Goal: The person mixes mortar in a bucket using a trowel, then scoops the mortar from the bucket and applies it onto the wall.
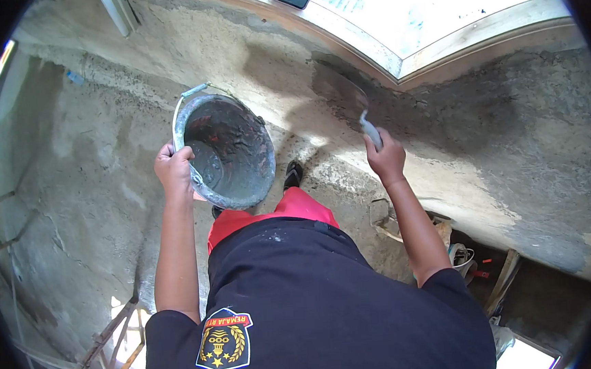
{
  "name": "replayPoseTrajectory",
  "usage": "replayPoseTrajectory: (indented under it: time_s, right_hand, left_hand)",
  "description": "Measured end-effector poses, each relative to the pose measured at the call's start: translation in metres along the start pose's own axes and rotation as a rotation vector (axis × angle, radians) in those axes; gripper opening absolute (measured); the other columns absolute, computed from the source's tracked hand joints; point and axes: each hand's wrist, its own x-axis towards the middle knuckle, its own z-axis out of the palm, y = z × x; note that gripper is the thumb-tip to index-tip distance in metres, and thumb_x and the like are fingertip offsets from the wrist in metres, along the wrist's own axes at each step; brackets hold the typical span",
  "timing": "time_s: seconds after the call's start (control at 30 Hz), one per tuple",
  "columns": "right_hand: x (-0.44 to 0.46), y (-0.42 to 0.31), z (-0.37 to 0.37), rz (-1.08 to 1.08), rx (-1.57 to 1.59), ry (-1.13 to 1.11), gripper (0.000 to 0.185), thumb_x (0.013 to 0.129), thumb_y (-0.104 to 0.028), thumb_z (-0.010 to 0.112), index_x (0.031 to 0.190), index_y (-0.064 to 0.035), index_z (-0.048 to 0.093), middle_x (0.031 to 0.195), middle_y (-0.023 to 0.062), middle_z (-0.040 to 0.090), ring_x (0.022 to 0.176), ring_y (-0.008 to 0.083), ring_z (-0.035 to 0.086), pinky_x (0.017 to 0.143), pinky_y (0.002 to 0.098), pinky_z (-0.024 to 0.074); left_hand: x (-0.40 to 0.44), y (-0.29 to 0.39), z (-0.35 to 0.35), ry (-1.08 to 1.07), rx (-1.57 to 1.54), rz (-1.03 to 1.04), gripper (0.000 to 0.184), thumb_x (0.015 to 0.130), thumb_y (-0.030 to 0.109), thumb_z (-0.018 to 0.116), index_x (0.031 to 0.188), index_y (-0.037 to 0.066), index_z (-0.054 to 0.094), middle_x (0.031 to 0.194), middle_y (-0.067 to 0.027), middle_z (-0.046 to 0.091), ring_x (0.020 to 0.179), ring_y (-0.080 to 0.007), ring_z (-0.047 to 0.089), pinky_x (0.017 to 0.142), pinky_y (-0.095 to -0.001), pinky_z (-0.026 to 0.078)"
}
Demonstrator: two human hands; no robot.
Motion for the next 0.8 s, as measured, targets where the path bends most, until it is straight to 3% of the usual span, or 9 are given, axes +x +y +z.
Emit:
replayPoseTrajectory:
  time_s: [0.17, 0.3, 0.43, 0.57, 0.8]
  right_hand:
    - [0.031, 0.000, -0.001, 0.004, -0.038, -0.007, 0.038, 0.084, -0.044, 0.065, 0.104, -0.0124, 0.068, 0.084, 0.0176, 0.070, 0.077, 0.0380, 0.068, 0.066, 0.0451, 0.0536]
    - [-0.003, 0.019, -0.015, 0.061, -0.077, -0.067, 0.036, 0.085, -0.043, 0.064, 0.104, -0.0126, 0.069, 0.084, 0.0171, 0.070, 0.077, 0.0375, 0.068, 0.066, 0.0450, 0.0534]
    - [0.010, -0.006, -0.008, -0.069, 0.068, -0.050, 0.036, 0.085, -0.042, 0.065, 0.103, -0.0122, 0.069, 0.084, 0.0165, 0.070, 0.076, 0.0371, 0.068, 0.067, 0.0454, 0.0536]
    - [0.042, -0.001, 0.006, 0.000, -0.091, -0.070, 0.040, 0.085, -0.045, 0.063, 0.107, -0.0113, 0.068, 0.082, 0.0188, 0.069, 0.076, 0.0384, 0.068, 0.067, 0.0463, 0.0542]
    - [0.000, 0.013, 0.005, 0.027, 0.032, -0.065, 0.039, 0.086, -0.044, 0.062, 0.108, -0.0123, 0.068, 0.086, 0.0185, 0.070, 0.078, 0.0374, 0.068, 0.067, 0.0459, 0.0536]
  left_hand:
    - [0.002, 0.010, 0.007, -0.030, 0.005, -0.006, 0.010, 0.062, -0.006, 0.061, 0.064, 0.003, 0.056, 0.066, 0.0002, 0.058, 0.056, -0.0070, 0.047, 0.053, -0.0236, 0.038]
    - [0.002, 0.015, 0.004, -0.062, -0.008, -0.020, 0.010, 0.063, -0.006, 0.061, 0.066, 0.003, 0.057, 0.067, -0.0009, 0.059, 0.057, -0.0077, 0.049, 0.054, -0.0236, 0.040]
    - [0.003, 0.016, 0.009, -0.064, -0.012, -0.019, 0.010, 0.064, -0.006, 0.062, 0.067, 0.002, 0.057, 0.067, -0.0019, 0.060, 0.057, -0.0083, 0.051, 0.054, -0.0237, 0.040]
    - [-0.001, 0.022, 0.008, -0.067, -0.007, -0.016, 0.010, 0.064, -0.006, 0.061, 0.066, 0.003, 0.057, 0.066, -0.0021, 0.060, 0.057, -0.0086, 0.051, 0.054, -0.0243, 0.040]
    - [0.000, 0.022, 0.007, -0.057, -0.027, -0.016, 0.011, 0.063, -0.007, 0.060, 0.065, 0.003, 0.057, 0.065, -0.0018, 0.059, 0.056, -0.0083, 0.050, 0.054, -0.0242, 0.040]
